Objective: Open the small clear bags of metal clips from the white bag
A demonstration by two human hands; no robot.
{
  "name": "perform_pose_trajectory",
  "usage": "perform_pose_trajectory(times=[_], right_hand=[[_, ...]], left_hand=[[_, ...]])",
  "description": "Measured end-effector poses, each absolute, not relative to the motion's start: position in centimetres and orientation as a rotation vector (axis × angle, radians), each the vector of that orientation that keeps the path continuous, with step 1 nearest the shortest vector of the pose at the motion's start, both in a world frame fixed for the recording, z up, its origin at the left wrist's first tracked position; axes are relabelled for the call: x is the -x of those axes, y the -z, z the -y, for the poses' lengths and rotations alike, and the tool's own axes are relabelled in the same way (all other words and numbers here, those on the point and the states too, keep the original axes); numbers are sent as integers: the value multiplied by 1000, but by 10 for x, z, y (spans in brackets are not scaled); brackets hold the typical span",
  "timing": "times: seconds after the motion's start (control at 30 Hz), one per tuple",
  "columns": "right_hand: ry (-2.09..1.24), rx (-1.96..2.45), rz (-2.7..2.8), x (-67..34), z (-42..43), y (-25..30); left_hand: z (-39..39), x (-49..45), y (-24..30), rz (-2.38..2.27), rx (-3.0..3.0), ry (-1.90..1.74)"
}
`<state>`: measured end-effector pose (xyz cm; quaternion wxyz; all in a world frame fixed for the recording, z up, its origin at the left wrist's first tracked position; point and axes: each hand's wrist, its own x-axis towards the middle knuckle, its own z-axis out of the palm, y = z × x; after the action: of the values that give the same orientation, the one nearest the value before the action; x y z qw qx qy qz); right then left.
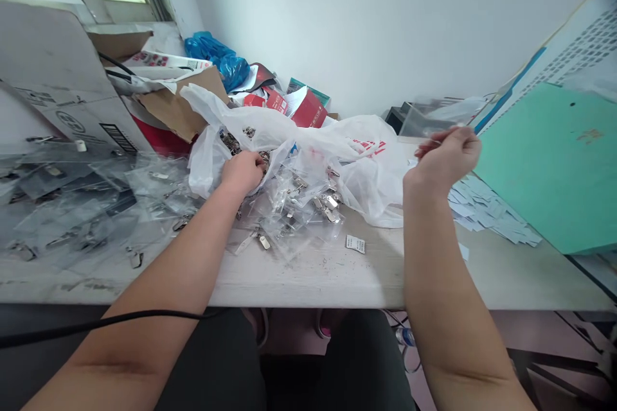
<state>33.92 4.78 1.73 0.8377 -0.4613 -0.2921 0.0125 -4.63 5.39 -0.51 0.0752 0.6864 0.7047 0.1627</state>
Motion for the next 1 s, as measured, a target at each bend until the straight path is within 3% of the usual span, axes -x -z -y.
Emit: perform_pose_trajectory(times=[0.17,0.3,0.43,0.5,0.6,0.73,1.0], right_hand=[[-1,797,594,-332,-16,-47],[-22,677,714,-296,11,-61],[34,604,919,-254,32,-61],[-44,628,1095,-238,39,-53],[-150,727,1452,-222,45,-35],[-237,853,1823,-210,44,-16],[-88,1149,1806,-209,26,-6]], left_hand=[[-53,45,11,-2163,-2057,-619],[-56,49,12,-2087,-1940,-1037],[-51,45,3,-1624,-1575,-1586],[-42,37,-4,-1316,-1388,-1689],[-22,20,-16,-963,-1296,-1566],[3,3,-25,-829,-1171,-1290],[19,-8,-25,-683,-1189,-1160]])
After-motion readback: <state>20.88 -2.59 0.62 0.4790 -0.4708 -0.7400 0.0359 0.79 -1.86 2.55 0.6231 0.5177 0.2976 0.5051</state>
